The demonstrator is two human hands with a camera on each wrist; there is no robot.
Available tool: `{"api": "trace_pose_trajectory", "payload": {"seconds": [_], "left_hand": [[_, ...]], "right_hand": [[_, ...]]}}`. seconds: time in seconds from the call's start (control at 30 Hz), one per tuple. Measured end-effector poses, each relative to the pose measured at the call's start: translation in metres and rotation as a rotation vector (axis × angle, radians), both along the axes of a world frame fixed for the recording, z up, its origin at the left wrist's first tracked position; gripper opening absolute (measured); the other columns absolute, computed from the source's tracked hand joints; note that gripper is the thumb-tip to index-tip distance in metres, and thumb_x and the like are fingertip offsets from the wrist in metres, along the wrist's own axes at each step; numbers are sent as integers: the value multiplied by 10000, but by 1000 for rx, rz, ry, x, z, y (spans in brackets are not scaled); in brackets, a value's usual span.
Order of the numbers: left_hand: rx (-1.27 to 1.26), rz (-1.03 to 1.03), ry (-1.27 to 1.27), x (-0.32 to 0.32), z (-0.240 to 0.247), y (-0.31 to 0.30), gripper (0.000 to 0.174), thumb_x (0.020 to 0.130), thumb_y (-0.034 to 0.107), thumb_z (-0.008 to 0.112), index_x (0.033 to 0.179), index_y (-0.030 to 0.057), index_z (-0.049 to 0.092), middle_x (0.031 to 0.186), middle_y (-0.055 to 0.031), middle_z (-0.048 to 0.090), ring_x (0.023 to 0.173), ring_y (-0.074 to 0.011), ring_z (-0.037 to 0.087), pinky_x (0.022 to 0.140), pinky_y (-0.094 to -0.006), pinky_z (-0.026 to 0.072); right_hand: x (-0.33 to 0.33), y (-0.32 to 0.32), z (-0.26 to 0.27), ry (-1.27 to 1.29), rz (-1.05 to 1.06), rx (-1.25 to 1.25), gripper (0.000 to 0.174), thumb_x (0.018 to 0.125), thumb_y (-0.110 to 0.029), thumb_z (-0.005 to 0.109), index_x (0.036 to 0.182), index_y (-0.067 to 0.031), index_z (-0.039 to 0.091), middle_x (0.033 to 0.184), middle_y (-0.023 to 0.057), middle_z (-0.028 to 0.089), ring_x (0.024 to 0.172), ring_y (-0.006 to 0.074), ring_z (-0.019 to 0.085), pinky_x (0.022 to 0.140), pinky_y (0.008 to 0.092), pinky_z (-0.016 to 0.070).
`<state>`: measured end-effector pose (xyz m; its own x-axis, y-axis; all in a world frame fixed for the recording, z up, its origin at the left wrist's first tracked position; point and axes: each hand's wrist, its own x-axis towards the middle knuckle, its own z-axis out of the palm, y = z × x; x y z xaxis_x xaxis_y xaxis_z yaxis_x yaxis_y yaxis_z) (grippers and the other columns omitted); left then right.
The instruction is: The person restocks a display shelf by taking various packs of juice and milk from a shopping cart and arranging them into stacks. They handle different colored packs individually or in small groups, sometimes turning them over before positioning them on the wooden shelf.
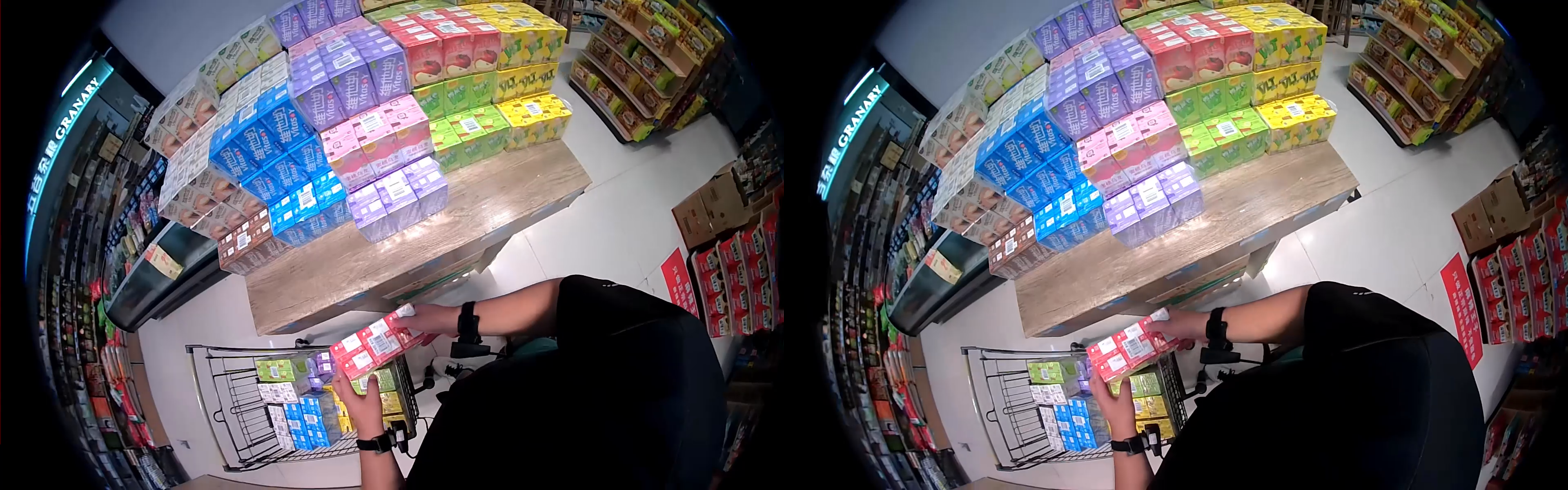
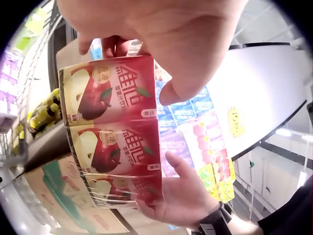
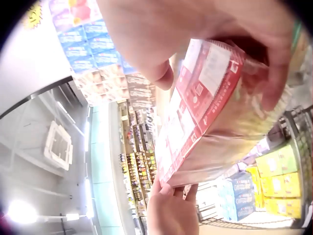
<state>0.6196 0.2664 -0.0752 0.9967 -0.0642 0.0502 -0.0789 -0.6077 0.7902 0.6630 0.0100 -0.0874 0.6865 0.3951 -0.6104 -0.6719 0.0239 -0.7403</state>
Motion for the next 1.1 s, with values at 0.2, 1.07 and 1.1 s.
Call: {"api": "trace_pose_trajectory", "payload": {"seconds": [0.2, 1.07, 1.1], "left_hand": [[-286, -68, -46, -6, 53, -129, 810, 745, -15, 677, 1445, -4, 271, 1429, -189, 368, 1328, -276, 364, 1109, -378, 252], [-730, -573, 428, 104, 16, -551, 736, 813, -91, 511, 1478, 48, 226, 1357, -107, 487, 1229, -196, 487, 1027, -304, 377], [-736, -564, 427, 105, 16, -551, 736, 813, -91, 511, 1478, 48, 226, 1357, -107, 487, 1229, -196, 487, 1027, -304, 377]], "right_hand": [[-28, -124, 62, -175, -98, 19, 542, 928, -483, 498, 1325, -114, 517, 1228, 71, 601, 1046, 173, 599, 721, 342, 560], [-9, -525, 10, -544, -841, -473, 458, 893, -341, 565, 1179, 15, 601, 1059, 169, 681, 967, 264, 651, 865, 336, 477], [-6, -529, 10, -544, -831, -474, 458, 893, -341, 565, 1179, 15, 601, 1059, 169, 681, 967, 264, 651, 865, 336, 477]]}}
